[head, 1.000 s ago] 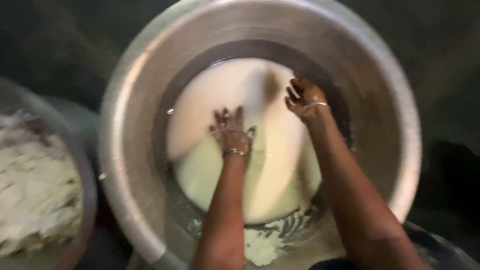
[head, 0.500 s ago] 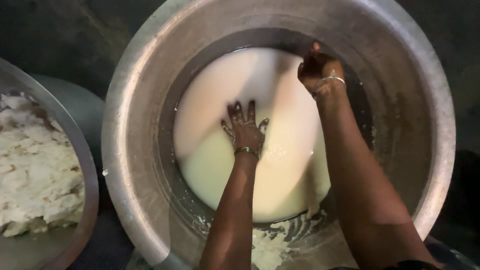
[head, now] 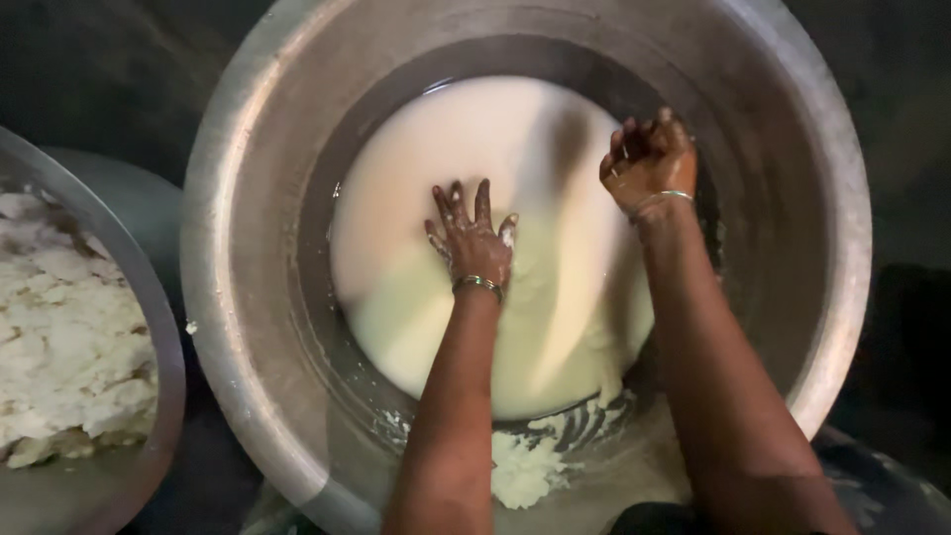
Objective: The person kneads and washes a white dough-like mass in a large metal bowl filled with milky water. They repeatedly squeeze the mass to extract starch into the water, then transfer the firmer residue into a second metal bowl beside them.
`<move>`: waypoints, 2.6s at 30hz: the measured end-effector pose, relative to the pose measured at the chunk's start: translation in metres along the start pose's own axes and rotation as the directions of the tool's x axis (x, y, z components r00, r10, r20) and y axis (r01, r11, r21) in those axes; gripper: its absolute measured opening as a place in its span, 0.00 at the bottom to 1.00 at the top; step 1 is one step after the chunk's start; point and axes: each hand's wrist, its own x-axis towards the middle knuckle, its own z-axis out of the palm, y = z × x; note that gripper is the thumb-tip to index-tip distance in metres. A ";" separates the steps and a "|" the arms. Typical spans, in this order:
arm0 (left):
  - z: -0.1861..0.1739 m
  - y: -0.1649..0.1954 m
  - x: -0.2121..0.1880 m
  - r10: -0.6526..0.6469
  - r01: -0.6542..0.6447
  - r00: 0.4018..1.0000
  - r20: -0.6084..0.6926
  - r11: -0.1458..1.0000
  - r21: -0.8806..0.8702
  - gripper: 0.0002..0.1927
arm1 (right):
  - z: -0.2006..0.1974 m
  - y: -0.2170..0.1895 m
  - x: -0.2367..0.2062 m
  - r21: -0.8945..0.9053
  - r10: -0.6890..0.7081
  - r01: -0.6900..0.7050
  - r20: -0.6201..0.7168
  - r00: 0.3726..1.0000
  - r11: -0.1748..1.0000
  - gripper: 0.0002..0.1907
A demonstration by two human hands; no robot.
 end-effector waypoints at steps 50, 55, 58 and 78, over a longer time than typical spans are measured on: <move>0.007 -0.007 0.006 -0.021 0.019 1.000 -0.021 0.995 -0.093 0.37 | 0.004 -0.209 -0.001 -0.270 -0.502 0.682 0.507 0.701 0.679 0.25; 0.000 -0.005 0.003 -0.011 0.010 1.000 -0.011 0.992 -0.123 0.36 | -0.002 -0.215 -0.019 -0.243 -0.424 0.616 0.538 0.728 0.749 0.23; -0.005 -0.005 -0.002 0.001 0.003 0.998 0.062 0.998 -0.064 0.34 | -0.001 -0.208 -0.044 -0.233 -0.437 0.581 0.461 0.772 0.780 0.20; -0.040 -0.027 -0.013 0.149 -0.160 0.979 0.141 0.985 0.071 0.34 | -0.058 0.066 0.001 -0.770 -0.657 0.557 0.598 0.459 -0.312 0.24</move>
